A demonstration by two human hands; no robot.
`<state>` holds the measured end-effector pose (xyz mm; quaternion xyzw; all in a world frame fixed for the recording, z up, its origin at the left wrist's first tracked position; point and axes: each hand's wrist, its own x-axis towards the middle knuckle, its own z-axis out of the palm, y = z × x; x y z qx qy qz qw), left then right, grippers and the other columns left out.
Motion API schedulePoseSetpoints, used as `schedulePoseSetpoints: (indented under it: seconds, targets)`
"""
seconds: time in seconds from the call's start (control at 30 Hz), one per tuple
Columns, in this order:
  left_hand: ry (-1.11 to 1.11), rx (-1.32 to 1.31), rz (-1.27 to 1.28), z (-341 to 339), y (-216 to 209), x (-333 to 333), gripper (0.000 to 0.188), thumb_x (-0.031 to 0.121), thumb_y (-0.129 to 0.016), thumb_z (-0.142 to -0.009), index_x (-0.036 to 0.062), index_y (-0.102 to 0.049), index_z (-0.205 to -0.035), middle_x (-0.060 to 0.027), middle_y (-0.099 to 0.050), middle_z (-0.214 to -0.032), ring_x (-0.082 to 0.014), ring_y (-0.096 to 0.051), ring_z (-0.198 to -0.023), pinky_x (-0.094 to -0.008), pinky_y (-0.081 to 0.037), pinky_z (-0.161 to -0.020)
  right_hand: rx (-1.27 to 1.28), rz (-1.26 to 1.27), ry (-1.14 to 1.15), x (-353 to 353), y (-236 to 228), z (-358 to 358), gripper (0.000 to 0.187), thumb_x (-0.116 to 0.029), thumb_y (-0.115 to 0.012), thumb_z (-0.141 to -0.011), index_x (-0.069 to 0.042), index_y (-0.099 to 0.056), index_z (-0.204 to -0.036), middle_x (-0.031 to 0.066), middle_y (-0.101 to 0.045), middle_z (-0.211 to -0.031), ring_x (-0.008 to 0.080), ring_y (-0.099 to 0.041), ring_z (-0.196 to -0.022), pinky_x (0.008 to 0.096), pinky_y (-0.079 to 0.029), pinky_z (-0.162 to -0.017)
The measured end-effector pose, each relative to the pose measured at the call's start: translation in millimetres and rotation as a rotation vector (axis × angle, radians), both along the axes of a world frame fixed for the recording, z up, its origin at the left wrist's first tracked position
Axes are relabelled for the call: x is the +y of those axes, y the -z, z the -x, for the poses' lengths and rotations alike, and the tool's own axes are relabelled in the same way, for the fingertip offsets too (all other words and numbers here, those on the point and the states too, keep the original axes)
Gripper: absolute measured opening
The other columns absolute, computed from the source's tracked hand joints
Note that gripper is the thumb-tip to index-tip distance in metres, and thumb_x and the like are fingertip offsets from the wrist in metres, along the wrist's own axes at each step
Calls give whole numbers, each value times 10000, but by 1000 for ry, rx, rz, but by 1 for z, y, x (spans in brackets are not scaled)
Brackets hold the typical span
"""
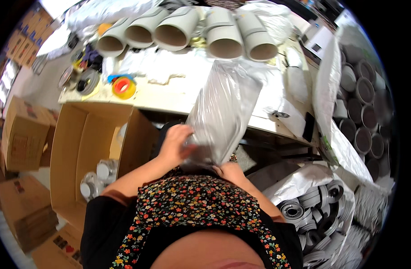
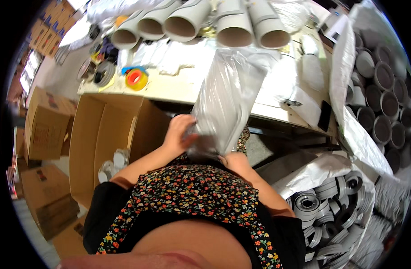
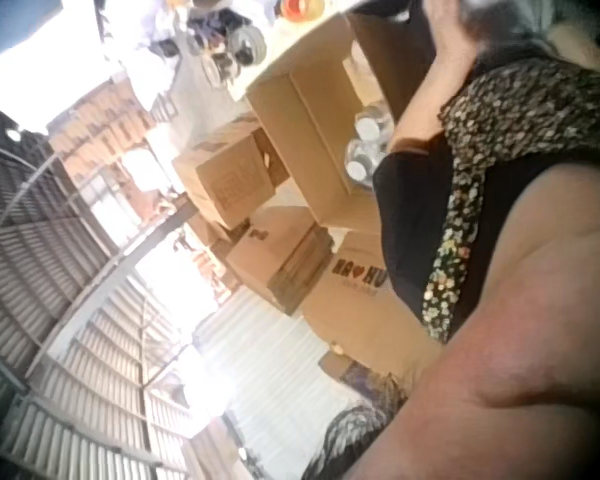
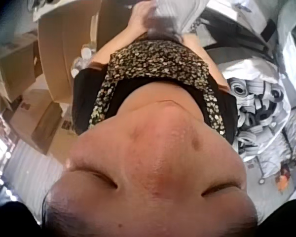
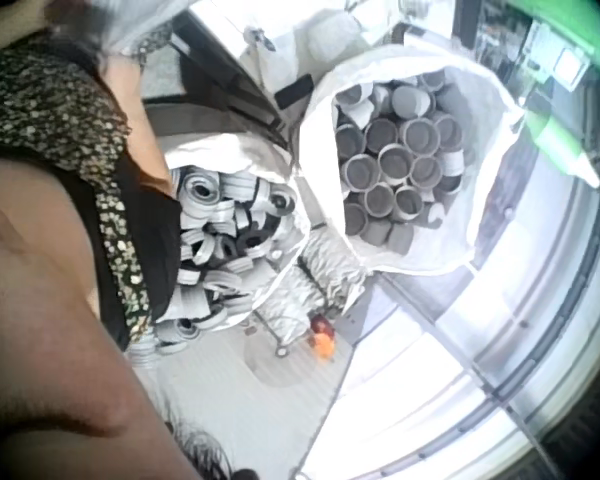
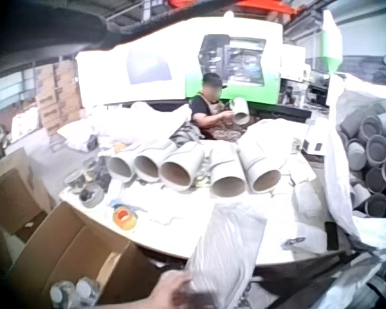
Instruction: The person repeatedly picks up gray cylindrical appliances and places them into a cardboard box. They handle each unit one at a time, arranging them inside the box before closing and sealing it with tape.
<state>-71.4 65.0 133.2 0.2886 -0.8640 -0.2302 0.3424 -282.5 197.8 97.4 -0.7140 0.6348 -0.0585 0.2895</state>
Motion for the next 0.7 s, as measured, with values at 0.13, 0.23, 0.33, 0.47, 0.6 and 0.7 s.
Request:
schedulePoseSetpoints:
  seconds: [0.13,0.23,0.33,0.47,0.6,0.7]
  targets:
    - [58,-49,138,29,3,9,700,320,-702,-698,93,-420,-1297,-170,-489,-1119,-352,-448,-1055,-457,-329,-916,-155,-108,-322,-44,0,-31,198,-206,-563,-828,-17,-617,-852,198,-612,-787,350,-600,-766,424,-471,-667]
    - [-65,45,46,18,9,-7,572,240,-685,-706,97,-487,-1224,-144,-530,-963,-314,-499,-917,-416,-391,-804,-178,-38,-491,-66,-40,-64,178,-173,-591,-821,-20,-626,-905,185,-625,-828,326,-604,-810,391,-467,-734]
    - [-472,336,-57,-60,-2,-34,432,188,-679,-736,58,-538,-1123,-144,-573,-953,-287,-536,-918,-344,-434,-809,-531,-131,-390,-81,-96,-107,320,-125,-601,-811,-10,-568,-1108,144,-637,-883,299,-611,-858,356,-466,-794]
    - [-561,692,-470,-204,-65,-1,301,160,-635,-840,25,-557,-1097,-51,-588,-1024,-124,-544,-966,-260,-439,-839,-681,44,-821,-109,-145,-158,402,-70,-625,-772,-45,-543,-1165,116,-638,-932,283,-602,-886,356,-467,-789]
    - [-854,707,-405,-327,-90,38,301,159,-603,-859,-2,-554,-1109,-65,-607,-1025,-115,-563,-925,-249,-449,-821,-629,162,-710,-150,-122,-217,268,-74,-622,-773,-23,-596,-1035,117,-635,-925,286,-593,-876,348,-465,-786]
    - [-1029,347,-352,-397,-66,22,286,196,-619,-829,37,-592,-1065,-90,-635,-956,-164,-598,-880,-273,-463,-788,-410,381,-765,-182,-77,-240,222,-77,-623,-773,-17,-603,-985,126,-614,-950,315,-568,-920,366,-456,-822]
